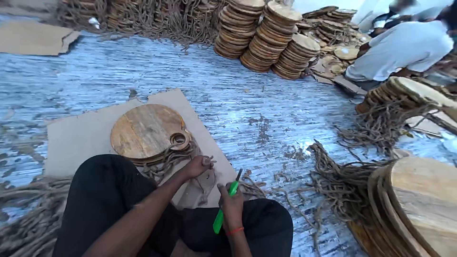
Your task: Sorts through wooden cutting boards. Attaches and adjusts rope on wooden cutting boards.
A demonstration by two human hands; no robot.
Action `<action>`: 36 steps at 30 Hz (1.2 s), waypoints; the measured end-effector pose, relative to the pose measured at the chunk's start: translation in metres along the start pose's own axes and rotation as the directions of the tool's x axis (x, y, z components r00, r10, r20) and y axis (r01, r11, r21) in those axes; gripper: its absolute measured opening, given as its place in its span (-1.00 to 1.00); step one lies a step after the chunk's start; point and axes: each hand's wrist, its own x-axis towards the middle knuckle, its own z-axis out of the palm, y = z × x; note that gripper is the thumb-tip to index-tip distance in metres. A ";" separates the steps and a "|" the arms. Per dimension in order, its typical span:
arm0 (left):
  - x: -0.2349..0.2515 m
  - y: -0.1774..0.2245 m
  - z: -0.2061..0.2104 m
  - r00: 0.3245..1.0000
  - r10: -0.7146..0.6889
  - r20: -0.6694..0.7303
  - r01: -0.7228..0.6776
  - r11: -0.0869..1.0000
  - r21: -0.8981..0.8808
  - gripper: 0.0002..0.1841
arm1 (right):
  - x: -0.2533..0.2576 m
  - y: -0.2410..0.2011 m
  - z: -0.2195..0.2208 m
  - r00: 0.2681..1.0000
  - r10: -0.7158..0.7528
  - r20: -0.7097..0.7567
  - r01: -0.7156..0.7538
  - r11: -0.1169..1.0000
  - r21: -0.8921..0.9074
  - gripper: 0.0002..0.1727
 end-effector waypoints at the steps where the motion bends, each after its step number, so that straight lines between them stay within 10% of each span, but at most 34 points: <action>1: -0.009 0.000 0.008 0.997 -0.050 0.053 0.054 0.996 -0.074 -0.65 | 0.007 0.004 -0.003 1.000 -0.002 0.029 0.002 1.000 -0.003 -0.82; 5: -0.022 0.010 0.011 0.962 -0.075 0.262 0.135 0.966 -0.219 -0.78 | 0.035 0.002 0.006 0.973 -0.027 0.230 0.041 0.998 -0.053 -0.47; 12: -0.027 0.006 0.002 0.894 0.015 0.448 -0.048 0.997 0.063 -0.72 | 0.038 0.012 0.001 0.921 0.015 0.389 -0.001 0.999 -0.036 -0.77; 15: -0.043 0.024 -0.022 0.961 0.039 0.272 -0.051 0.998 0.035 -0.61 | 0.038 -0.006 -0.015 1.000 0.001 0.030 -0.005 0.993 0.118 -0.81; 19: -0.073 0.036 -0.070 0.942 0.250 -0.225 -0.293 0.939 -0.182 -0.66 | 0.065 -0.018 -0.061 0.880 0.127 -0.457 0.040 0.940 0.339 -0.69; 25: -0.099 0.037 -0.099 0.786 0.381 -0.487 -0.442 0.897 -0.010 -0.83 | 0.065 -0.011 -0.042 0.824 0.152 -0.546 -0.024 0.972 0.233 -0.29; 30: -0.069 0.002 -0.020 0.957 0.220 0.190 -0.291 0.755 0.587 -0.48 | 0.088 0.017 -0.034 0.870 0.229 -0.437 -0.218 0.973 0.075 0.02; 36: -0.039 -0.030 0.058 0.826 0.158 0.541 -0.523 0.572 0.632 -0.64 | 0.076 0.013 -0.029 0.913 -0.097 -0.396 -0.086 0.903 -0.420 -0.15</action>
